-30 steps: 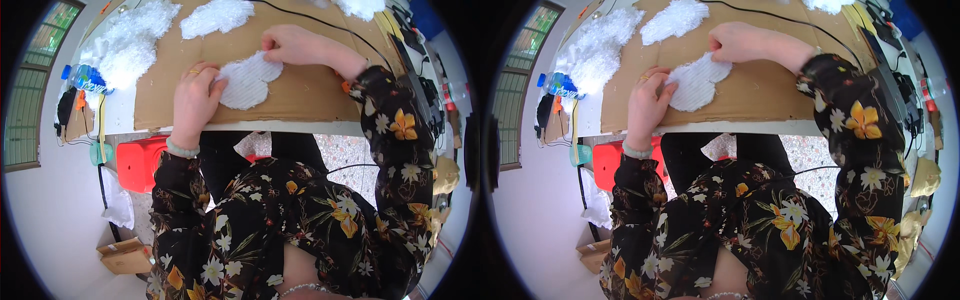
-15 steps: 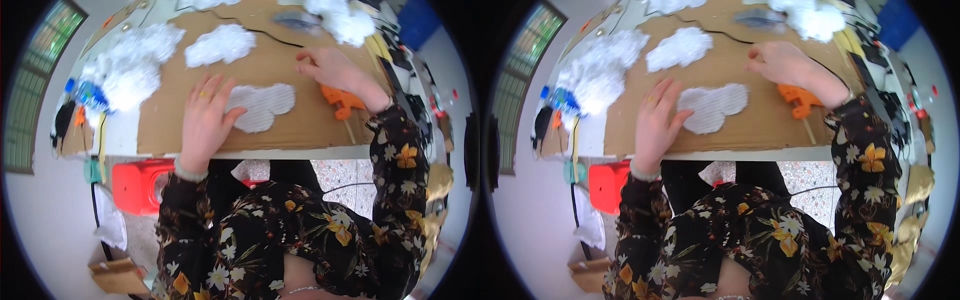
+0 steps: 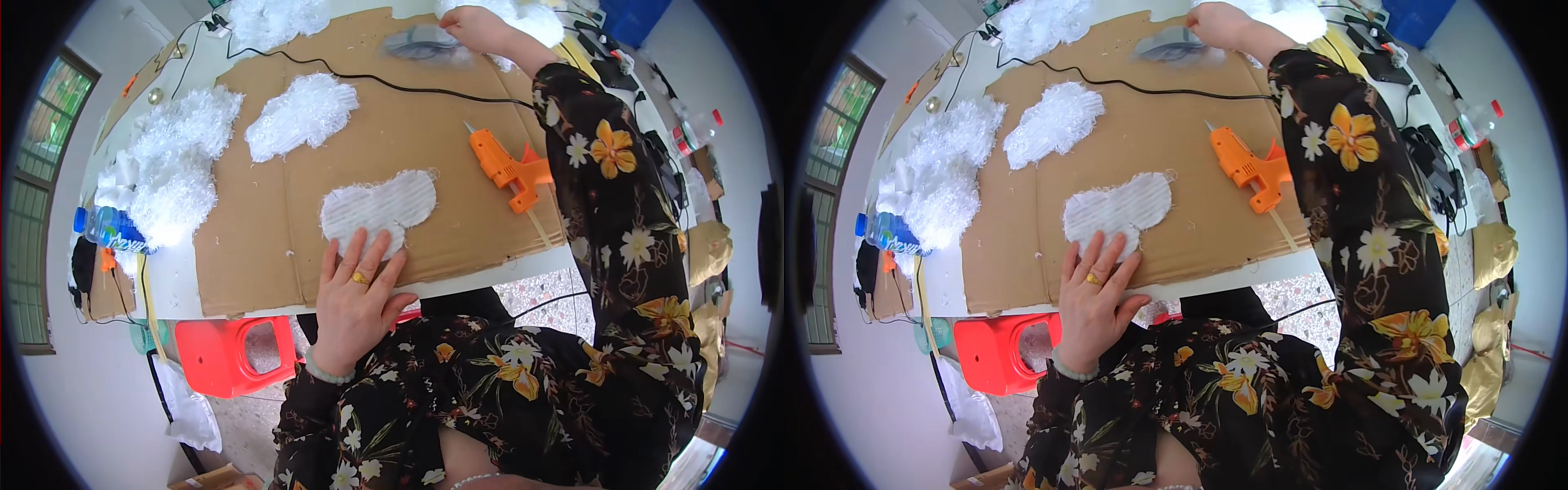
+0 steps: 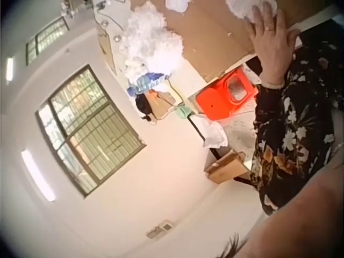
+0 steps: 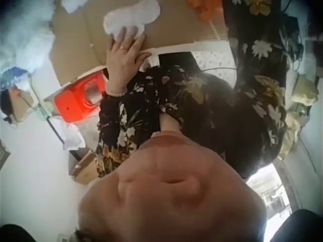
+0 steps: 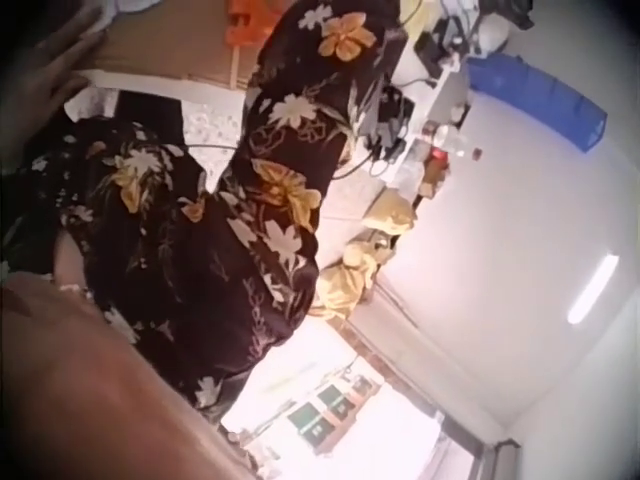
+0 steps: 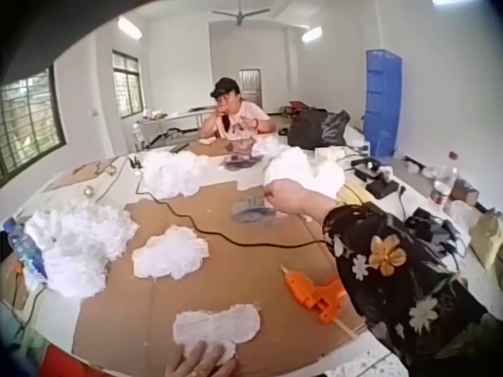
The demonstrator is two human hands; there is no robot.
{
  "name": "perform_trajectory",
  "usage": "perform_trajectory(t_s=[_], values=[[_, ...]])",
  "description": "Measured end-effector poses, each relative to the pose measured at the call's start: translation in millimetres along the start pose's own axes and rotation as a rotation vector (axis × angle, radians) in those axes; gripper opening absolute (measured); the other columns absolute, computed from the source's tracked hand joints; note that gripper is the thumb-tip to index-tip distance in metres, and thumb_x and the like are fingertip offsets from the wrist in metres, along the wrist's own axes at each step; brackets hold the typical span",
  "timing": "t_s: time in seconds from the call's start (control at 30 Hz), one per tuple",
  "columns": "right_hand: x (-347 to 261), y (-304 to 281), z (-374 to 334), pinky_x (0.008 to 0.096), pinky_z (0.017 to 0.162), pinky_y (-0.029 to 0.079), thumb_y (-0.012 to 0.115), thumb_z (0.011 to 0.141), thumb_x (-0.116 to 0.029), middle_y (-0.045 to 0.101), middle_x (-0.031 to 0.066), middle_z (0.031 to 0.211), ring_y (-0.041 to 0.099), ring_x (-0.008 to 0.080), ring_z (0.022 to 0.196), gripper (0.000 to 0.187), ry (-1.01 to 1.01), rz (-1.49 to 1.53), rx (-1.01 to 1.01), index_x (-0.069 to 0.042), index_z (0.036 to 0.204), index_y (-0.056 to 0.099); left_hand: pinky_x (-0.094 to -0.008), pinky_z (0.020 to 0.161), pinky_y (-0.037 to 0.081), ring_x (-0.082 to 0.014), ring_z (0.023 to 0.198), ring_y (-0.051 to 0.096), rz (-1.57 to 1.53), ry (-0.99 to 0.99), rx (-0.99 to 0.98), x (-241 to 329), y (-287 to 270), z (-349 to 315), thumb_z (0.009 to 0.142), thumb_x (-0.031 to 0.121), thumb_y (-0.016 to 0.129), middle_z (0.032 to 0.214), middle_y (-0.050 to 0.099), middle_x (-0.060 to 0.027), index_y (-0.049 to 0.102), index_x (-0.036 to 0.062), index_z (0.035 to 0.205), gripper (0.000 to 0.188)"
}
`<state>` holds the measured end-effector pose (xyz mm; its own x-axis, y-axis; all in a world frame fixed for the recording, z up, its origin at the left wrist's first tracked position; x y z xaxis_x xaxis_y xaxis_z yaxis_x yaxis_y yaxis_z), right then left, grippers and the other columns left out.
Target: Using a hot glue gun to attach stuffing to fabric shapes to create toy clouds.
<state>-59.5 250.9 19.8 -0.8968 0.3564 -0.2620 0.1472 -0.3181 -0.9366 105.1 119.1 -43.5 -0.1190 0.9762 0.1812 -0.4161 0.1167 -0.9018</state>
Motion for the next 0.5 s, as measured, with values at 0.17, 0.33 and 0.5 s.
perform_trajectory(t_s=[0.17,0.33,0.5], values=[[38.9,-13.8,50.2,0.0356,0.079,0.051,0.067,0.079,-0.028,0.069,0.0158,0.094,0.066,0.03,0.085,0.036,-0.003,-0.057,0.078,0.0,0.102,0.068,-0.052,0.108,0.029,-0.0335,0.128,0.045,-0.024,0.081,0.022,27.6,-2.7,7.9,0.074,0.036,0.073,0.134,0.053,-0.0108,0.063,0.012,0.12,0.052],[100.4,-12.2,162.3,0.0357,0.08,0.051,0.067,0.078,-0.028,0.069,0.0154,0.094,0.066,0.0301,0.085,0.038,-0.044,-0.075,0.11,0.0,0.103,0.068,-0.054,0.106,0.028,-0.0353,0.128,0.045,-0.049,0.067,0.072,37.6,-6.6,7.2,0.074,0.037,0.074,0.134,0.053,-0.0102,0.063,0.0203,0.121,0.051],[185.4,-22.7,263.0,0.0358,0.081,0.051,0.068,0.078,-0.029,0.069,0.015,0.095,0.066,0.0303,0.085,0.039,-0.05,-0.133,0.109,0.0,0.105,0.067,-0.0576,0.106,0.026,-0.0362,0.128,0.045,-0.038,0.093,0.036,36.6,-5.2,5.6,0.075,0.038,0.074,0.133,0.054,-0.0107,0.062,0.021,0.122,0.051]])
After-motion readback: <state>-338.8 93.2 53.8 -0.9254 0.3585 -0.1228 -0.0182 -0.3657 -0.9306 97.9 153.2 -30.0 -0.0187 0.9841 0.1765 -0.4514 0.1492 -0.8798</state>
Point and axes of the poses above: each hand's wrist, its own z-axis towards the middle knuckle, its own y-axis out of the palm, x = y × z, the point moved 4 cm from there along z, towards the middle knuckle
